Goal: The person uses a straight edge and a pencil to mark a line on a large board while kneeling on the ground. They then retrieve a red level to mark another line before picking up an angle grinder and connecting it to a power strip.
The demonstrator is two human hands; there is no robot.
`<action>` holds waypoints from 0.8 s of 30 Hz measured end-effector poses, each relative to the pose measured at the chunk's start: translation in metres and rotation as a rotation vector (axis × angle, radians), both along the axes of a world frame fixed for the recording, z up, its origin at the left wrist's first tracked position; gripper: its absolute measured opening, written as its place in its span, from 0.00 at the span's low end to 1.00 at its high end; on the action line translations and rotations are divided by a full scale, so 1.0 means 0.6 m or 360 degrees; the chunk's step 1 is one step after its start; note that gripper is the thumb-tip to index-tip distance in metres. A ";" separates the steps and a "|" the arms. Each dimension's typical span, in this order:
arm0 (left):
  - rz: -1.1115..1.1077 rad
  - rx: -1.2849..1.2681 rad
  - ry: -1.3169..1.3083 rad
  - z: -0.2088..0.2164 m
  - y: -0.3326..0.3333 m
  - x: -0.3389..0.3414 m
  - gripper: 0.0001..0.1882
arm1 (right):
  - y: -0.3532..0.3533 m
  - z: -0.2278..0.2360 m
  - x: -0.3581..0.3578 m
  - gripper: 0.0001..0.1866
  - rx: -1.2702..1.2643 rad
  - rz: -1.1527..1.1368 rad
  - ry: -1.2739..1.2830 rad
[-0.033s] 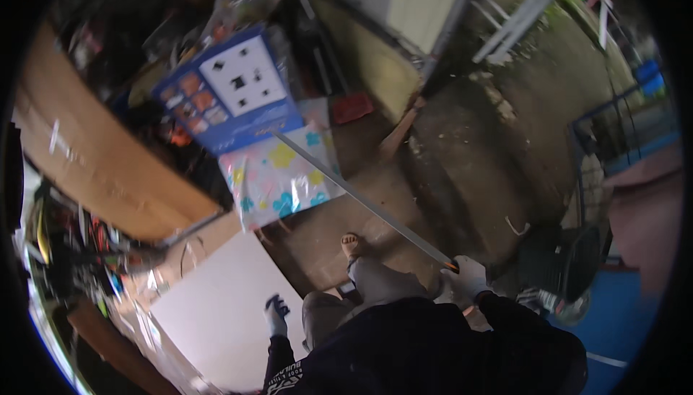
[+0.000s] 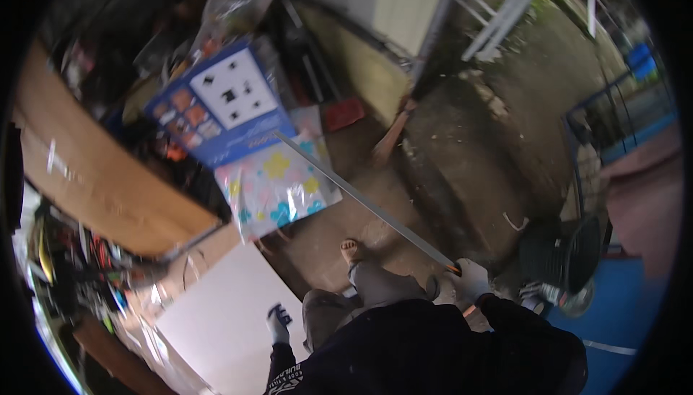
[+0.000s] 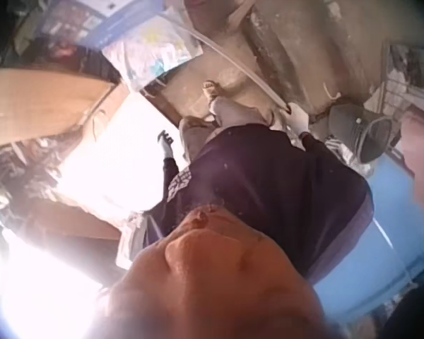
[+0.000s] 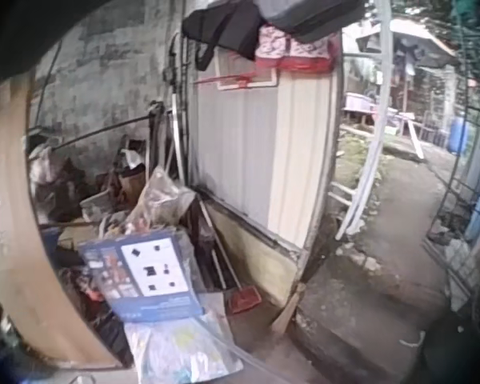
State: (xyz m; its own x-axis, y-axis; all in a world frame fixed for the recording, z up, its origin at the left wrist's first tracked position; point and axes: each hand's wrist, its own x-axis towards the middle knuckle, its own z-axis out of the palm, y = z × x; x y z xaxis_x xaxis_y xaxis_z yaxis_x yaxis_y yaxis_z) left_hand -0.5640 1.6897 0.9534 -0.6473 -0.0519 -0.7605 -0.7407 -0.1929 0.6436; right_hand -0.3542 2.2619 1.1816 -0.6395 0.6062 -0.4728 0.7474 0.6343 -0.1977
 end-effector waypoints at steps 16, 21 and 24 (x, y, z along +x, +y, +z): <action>-0.1310 -0.0113 -0.0320 -0.003 0.185 -0.466 0.09 | -0.359 0.019 0.218 0.24 0.0178 -0.1668 -0.0044; -0.1484 0.0025 0.0040 0.040 0.324 -0.640 0.20 | -0.385 0.014 0.149 0.23 0.0301 -0.2029 -0.0003; -0.1570 0.0041 0.0123 0.058 0.375 -0.692 0.19 | -0.364 -0.013 0.125 0.24 0.0443 -0.2154 0.0105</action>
